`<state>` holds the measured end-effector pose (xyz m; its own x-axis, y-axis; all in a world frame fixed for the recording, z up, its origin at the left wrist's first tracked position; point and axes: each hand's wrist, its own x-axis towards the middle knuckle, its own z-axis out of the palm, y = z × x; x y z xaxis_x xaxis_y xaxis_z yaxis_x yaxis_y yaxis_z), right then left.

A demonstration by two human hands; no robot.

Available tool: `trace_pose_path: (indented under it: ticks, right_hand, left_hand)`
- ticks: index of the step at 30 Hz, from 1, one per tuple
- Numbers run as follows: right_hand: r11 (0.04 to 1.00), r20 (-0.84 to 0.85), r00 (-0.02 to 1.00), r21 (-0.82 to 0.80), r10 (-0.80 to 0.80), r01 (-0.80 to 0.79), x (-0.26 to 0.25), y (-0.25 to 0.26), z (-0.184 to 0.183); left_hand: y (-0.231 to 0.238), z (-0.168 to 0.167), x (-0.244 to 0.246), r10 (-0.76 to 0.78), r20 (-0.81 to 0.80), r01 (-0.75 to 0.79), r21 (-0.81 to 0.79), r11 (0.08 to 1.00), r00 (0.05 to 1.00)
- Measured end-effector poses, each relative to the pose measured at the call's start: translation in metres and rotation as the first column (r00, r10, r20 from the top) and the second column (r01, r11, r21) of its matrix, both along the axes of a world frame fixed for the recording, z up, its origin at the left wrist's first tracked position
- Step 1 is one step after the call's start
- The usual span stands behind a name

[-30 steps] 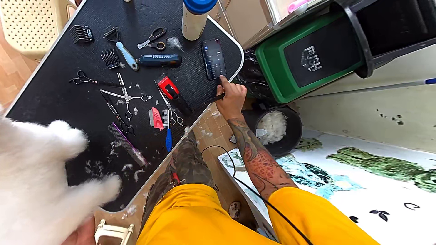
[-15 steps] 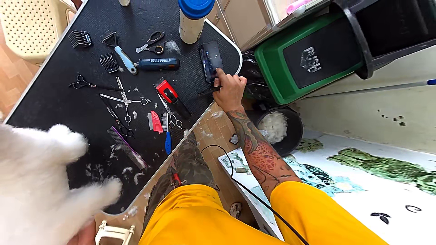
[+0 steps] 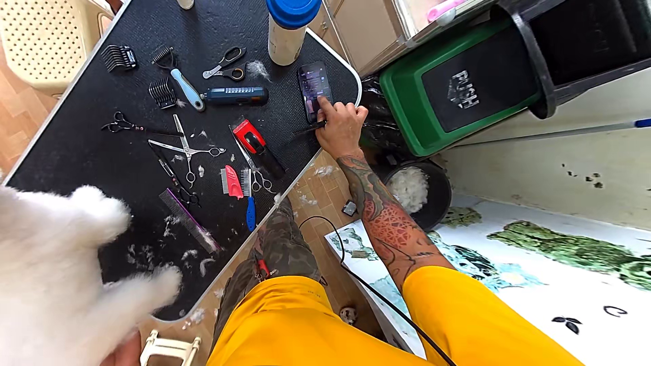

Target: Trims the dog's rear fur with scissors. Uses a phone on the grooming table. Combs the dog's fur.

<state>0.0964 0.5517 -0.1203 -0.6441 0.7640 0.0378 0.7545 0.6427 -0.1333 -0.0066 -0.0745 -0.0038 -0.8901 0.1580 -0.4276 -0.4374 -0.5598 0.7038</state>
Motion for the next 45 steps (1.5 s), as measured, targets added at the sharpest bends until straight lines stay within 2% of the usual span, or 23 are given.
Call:
trace_pose_path:
  ticks: [5,8,14,16,19,22,24,26,28,30,34,39,43,45]
  right_hand:
    - [0.999,-0.092,0.996,0.037,-0.022,0.025,0.005,-0.006,0.008]
    - [0.998,-0.173,0.983,0.030,-0.055,0.061,0.018,-0.021,0.010]
    - [0.969,-0.374,0.919,-0.246,-0.128,0.035,0.040,-0.086,0.034]
    - [0.936,-0.437,0.879,-0.351,-0.189,0.026,0.034,-0.109,0.042]
    - [0.839,-0.476,0.848,-0.539,-0.231,-0.075,0.022,-0.153,0.052]
    - [0.684,-0.393,0.907,-0.704,-0.150,-0.191,0.002,-0.212,0.067]
    - [0.536,-0.232,0.972,-0.816,0.042,-0.218,-0.018,-0.249,0.082]
    - [0.377,-0.122,0.953,-0.899,0.276,-0.224,-0.042,-0.280,0.091]
    - [0.325,-0.062,0.905,-0.921,0.420,-0.214,-0.063,-0.313,0.088]
    - [0.371,-0.009,0.873,-0.903,0.488,-0.217,-0.074,-0.342,0.078]
    - [0.466,0.026,0.862,-0.849,0.506,-0.248,-0.074,-0.370,0.061]
    - [0.517,0.004,0.875,-0.808,0.484,-0.282,-0.063,-0.362,0.061]
    - [0.583,0.061,0.904,-0.782,0.424,-0.221,-0.058,-0.356,0.057]
    - [0.569,0.088,0.910,-0.804,0.405,-0.176,-0.059,-0.352,0.058]
  left_hand:
    - [0.001,0.002,0.000,0.022,0.025,-0.021,-0.027,0.999,0.999]
    - [0.000,-0.002,0.000,0.094,0.048,-0.090,-0.081,0.993,0.994]
    - [0.007,0.000,0.001,0.242,0.111,-0.228,-0.126,0.965,0.964]
    - [0.015,0.004,0.000,0.231,0.098,-0.220,-0.113,0.969,0.968]
    - [0.023,0.009,0.000,0.183,0.062,-0.176,-0.103,0.979,0.981]
    - [0.015,0.003,0.002,0.145,0.038,-0.141,-0.100,0.985,0.989]
    - [0.015,0.001,0.002,0.145,0.051,-0.139,-0.104,0.985,0.988]
    - [0.015,0.001,0.003,0.143,0.056,-0.137,-0.098,0.986,0.988]
    - [0.014,-0.002,0.004,0.141,0.051,-0.138,-0.064,0.988,0.989]
    - [0.012,-0.003,0.006,0.159,0.034,-0.157,-0.074,0.985,0.987]
    - [0.010,0.001,0.005,0.140,-0.019,-0.142,-0.115,0.983,0.990]
    - [0.027,0.013,0.011,0.145,-0.005,-0.145,-0.121,0.982,0.989]
    - [0.014,0.002,0.010,0.147,0.041,-0.142,-0.100,0.985,0.988]
    - [0.011,-0.002,0.010,0.161,0.065,-0.157,-0.069,0.985,0.985]
